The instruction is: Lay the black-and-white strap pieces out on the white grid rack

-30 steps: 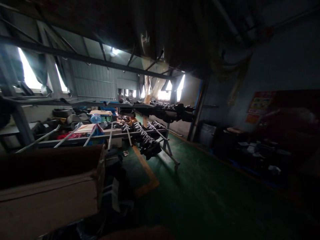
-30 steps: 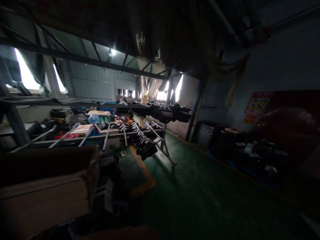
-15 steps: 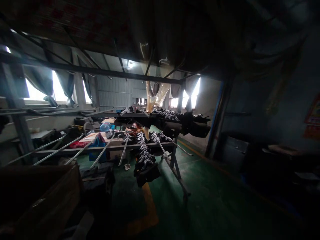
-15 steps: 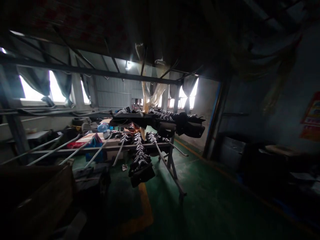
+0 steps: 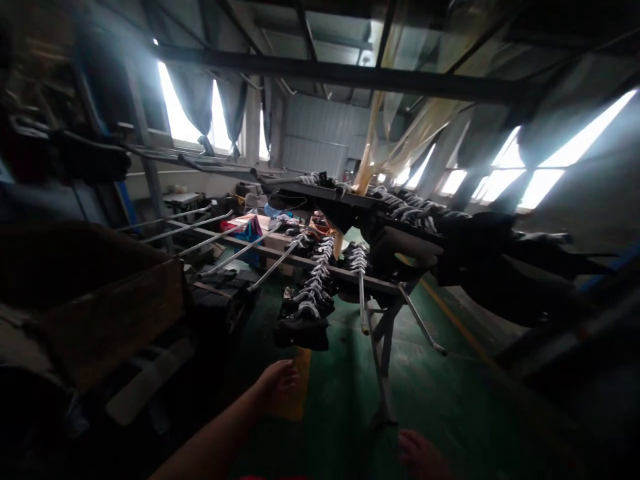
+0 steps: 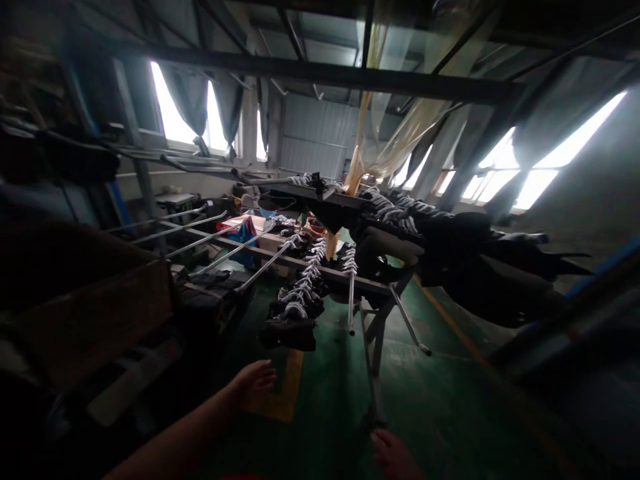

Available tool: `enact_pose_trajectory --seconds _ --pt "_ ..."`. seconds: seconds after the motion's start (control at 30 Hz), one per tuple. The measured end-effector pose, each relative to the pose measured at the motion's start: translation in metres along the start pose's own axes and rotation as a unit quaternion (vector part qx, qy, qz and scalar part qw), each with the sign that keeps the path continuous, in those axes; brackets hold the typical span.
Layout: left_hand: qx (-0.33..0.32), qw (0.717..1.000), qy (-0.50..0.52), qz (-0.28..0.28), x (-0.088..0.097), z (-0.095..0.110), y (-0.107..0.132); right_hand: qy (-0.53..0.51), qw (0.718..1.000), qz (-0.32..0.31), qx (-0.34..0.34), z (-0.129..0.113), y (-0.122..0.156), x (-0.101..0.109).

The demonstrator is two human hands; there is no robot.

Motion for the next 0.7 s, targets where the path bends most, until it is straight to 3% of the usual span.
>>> enact_pose_trajectory --seconds 0.13,0.23,0.37,0.5,0.7 --pt "0.024 0.994 0.102 0.040 -0.005 -0.016 -0.011 0.019 0.997 -0.066 0.043 -0.098 -0.084 -0.007" --pt "0.013 0.982 0.181 0.050 -0.003 -0.012 -0.017 0.036 0.990 -0.110 0.075 -0.169 -0.137 -0.041" --pt "-0.006 0.967 0.247 0.063 0.003 0.009 -0.041 0.079 0.985 -0.110 0.107 -0.244 -0.204 -0.096" --pt "-0.003 0.953 0.287 0.092 0.004 0.031 -0.079 0.135 0.981 -0.084 0.112 -0.298 -0.262 -0.137" --pt "-0.033 0.947 0.312 0.065 -0.024 0.079 -0.114 0.178 0.974 -0.056 0.127 -0.344 -0.327 -0.172"
Point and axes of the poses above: each hand's wrist, its own y-axis away from the middle knuckle, its own x-axis out of the back of the hand, z = x × y, the point moved 7 cm from there along -y, towards the middle knuckle, and after that the axes turned 11 degrees about z, right-handed, at the moved point
